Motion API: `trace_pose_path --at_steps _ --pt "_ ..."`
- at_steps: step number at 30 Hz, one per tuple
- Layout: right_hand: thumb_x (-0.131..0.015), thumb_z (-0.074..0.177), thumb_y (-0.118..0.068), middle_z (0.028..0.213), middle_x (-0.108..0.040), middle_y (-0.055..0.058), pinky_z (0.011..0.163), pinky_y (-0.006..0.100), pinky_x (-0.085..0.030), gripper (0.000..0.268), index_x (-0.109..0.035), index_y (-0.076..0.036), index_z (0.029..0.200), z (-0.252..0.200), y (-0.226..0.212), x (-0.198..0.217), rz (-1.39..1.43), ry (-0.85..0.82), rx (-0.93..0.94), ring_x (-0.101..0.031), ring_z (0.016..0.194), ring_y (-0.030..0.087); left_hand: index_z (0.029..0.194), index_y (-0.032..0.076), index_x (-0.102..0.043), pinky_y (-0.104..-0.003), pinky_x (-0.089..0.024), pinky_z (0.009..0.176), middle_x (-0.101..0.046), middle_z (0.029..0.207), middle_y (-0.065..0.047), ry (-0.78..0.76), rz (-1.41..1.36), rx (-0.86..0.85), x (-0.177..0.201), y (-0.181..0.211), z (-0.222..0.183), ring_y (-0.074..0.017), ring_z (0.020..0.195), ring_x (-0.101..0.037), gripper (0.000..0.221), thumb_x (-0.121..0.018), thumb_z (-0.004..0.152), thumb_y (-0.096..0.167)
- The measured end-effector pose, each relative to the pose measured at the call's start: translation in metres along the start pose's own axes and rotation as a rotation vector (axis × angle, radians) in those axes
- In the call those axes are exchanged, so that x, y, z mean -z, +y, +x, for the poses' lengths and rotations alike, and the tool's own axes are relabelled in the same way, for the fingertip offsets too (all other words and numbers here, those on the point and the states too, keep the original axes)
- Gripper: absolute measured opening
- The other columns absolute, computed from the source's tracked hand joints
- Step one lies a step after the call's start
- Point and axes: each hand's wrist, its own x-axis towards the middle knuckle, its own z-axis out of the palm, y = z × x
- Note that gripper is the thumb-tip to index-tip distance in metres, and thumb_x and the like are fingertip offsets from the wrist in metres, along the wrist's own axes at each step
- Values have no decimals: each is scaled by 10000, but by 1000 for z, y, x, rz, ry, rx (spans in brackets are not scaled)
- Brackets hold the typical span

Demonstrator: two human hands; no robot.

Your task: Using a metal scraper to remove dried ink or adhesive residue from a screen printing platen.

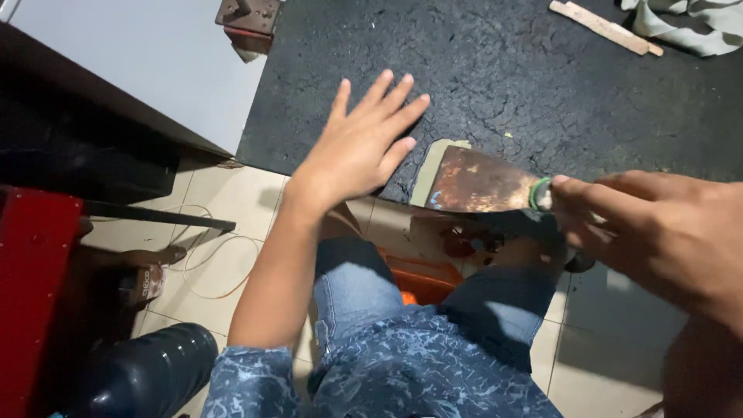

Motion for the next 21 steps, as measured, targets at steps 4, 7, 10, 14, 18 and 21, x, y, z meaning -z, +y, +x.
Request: trace_pose_path --at_steps 4,7,10,14,18,21 --pt "-543 910 -725 933 -737 -203 436 279 -563 350 -651 -581 1211 18 -18 11 -104 -105 -97 -760 745 64 1584 216 -433 -681 -79 1208 -353 1664 -86 95 72 -70 -14 -3 -3 -334 1560 -215 504 -355 1121 398" --pt "-595 1027 -610 831 -696 -161 445 301 -446 111 -623 -514 1076 21 -26 13 -102 -31 -100 -712 678 120 1580 240 -443 -696 -112 1196 -365 1658 -87 109 111 -70 -16 -3 -6 -346 1550 -239 491 -374 1120 396" --pt "-582 1080 -532 720 -605 -104 428 318 -358 55 -594 -483 1060 24 -28 17 -167 -43 -83 -647 586 166 1576 326 -449 -729 -151 1175 -362 1654 -130 117 161 -114 -17 -2 -7 -388 1543 -244 466 -350 1129 415" --pt "-556 1034 -566 751 -622 -142 404 306 -405 92 -549 -508 1105 31 -26 23 -201 -127 -94 -664 618 124 1538 332 -514 -780 -176 1133 -394 1636 -99 137 182 -148 -15 -2 -3 -431 1517 -269 443 -406 1115 405" --pt "-543 1057 -537 744 -601 -127 409 309 -399 73 -554 -484 1104 31 -28 23 -188 -95 -80 -664 645 132 1527 319 -524 -806 -125 1126 -415 1630 -22 119 126 -134 -19 -3 -3 -435 1523 -238 443 -425 1101 392" --pt "-606 1059 -532 762 -605 -130 435 312 -387 52 -564 -505 1045 31 -28 23 -191 -30 -88 -650 662 129 1520 311 -538 -806 -152 1119 -448 1615 -29 158 147 -158 -22 -5 -3 -436 1513 -274 437 -445 1100 389"
